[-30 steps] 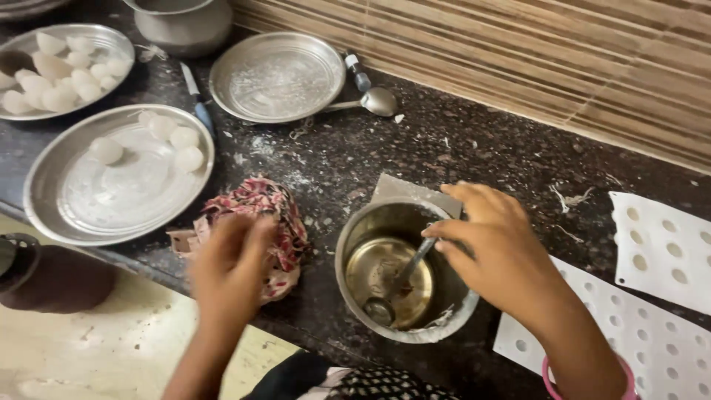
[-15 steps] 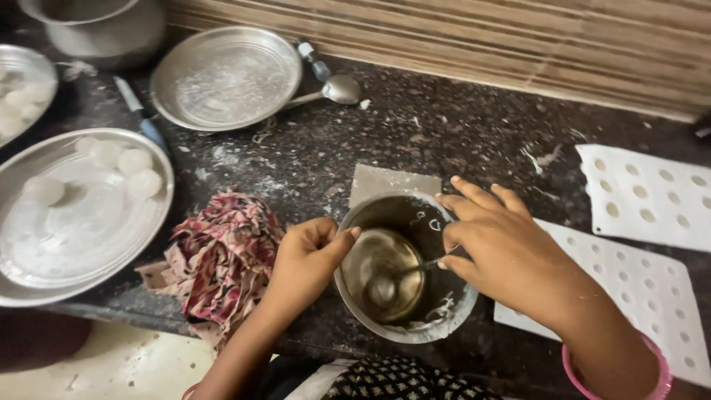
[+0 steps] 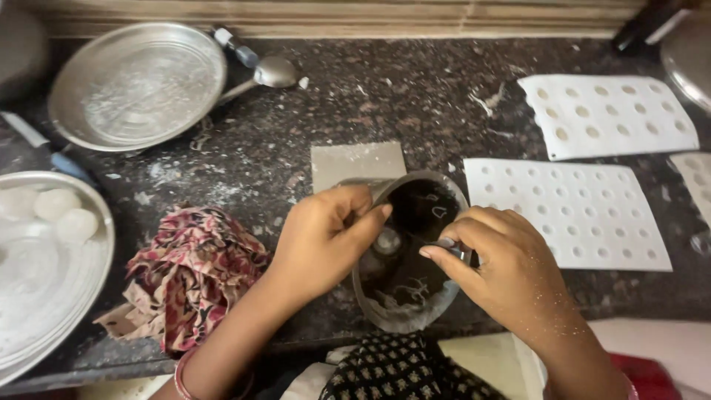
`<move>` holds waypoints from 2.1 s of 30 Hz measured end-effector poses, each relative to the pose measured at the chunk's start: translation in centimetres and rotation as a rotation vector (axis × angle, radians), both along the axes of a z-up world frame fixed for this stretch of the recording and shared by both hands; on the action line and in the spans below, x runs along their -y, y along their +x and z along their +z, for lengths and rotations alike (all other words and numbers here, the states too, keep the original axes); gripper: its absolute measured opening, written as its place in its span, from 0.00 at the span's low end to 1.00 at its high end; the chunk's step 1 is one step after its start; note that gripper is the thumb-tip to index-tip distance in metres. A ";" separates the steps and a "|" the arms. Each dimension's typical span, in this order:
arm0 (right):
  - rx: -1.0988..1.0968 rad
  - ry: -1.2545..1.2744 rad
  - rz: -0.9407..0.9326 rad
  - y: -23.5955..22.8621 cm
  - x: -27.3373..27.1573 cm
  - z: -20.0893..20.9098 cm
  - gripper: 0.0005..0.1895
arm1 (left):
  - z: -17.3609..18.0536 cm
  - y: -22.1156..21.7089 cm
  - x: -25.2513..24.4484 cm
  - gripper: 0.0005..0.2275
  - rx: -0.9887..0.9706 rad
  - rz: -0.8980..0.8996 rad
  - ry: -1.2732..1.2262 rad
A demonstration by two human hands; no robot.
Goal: The person carries a brass pot of white batter from a wet grinder to a counter, then repeatedly scoops batter with a small ladle and deposits it into the holes of white perforated molds laid on the counter, filling them one hole at a time.
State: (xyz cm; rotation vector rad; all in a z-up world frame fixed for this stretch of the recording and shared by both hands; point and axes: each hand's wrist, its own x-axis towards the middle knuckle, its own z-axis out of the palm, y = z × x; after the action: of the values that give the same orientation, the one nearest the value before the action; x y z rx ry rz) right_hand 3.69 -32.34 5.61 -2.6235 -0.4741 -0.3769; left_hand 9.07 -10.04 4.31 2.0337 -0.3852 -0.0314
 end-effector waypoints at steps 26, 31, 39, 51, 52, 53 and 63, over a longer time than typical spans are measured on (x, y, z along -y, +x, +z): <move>0.022 0.152 0.310 0.0 3.7 -4.4 0.08 | 1.6 -0.5 5.8 0.14 0.136 0.130 0.241; -0.005 0.302 0.253 1.2 4.2 -4.9 0.08 | 2.2 -1.1 6.7 0.11 0.138 0.202 0.215; 0.075 0.517 0.091 2.3 5.9 -3.2 0.06 | 2.2 -2.3 7.7 0.13 0.126 0.313 0.246; 0.111 0.688 0.029 3.9 11.0 0.3 0.07 | 1.5 -1.9 9.5 0.13 0.288 0.469 0.261; 0.110 0.687 0.025 3.9 11.1 0.3 0.07 | 1.6 -1.9 9.6 0.13 0.285 0.465 0.260; 0.100 0.665 0.013 3.9 11.1 0.4 0.07 | 1.7 -1.9 9.6 0.15 0.247 0.477 0.263; 0.179 0.399 -0.054 3.5 11.5 1.1 0.10 | 1.8 -1.4 10.1 0.15 0.163 0.505 0.232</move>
State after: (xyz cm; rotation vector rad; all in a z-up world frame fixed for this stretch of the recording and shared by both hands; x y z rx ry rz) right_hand 7.17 -43.83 6.67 -2.2291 -0.3431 -0.6553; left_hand 7.71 -20.13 6.08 2.3179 0.0443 0.4178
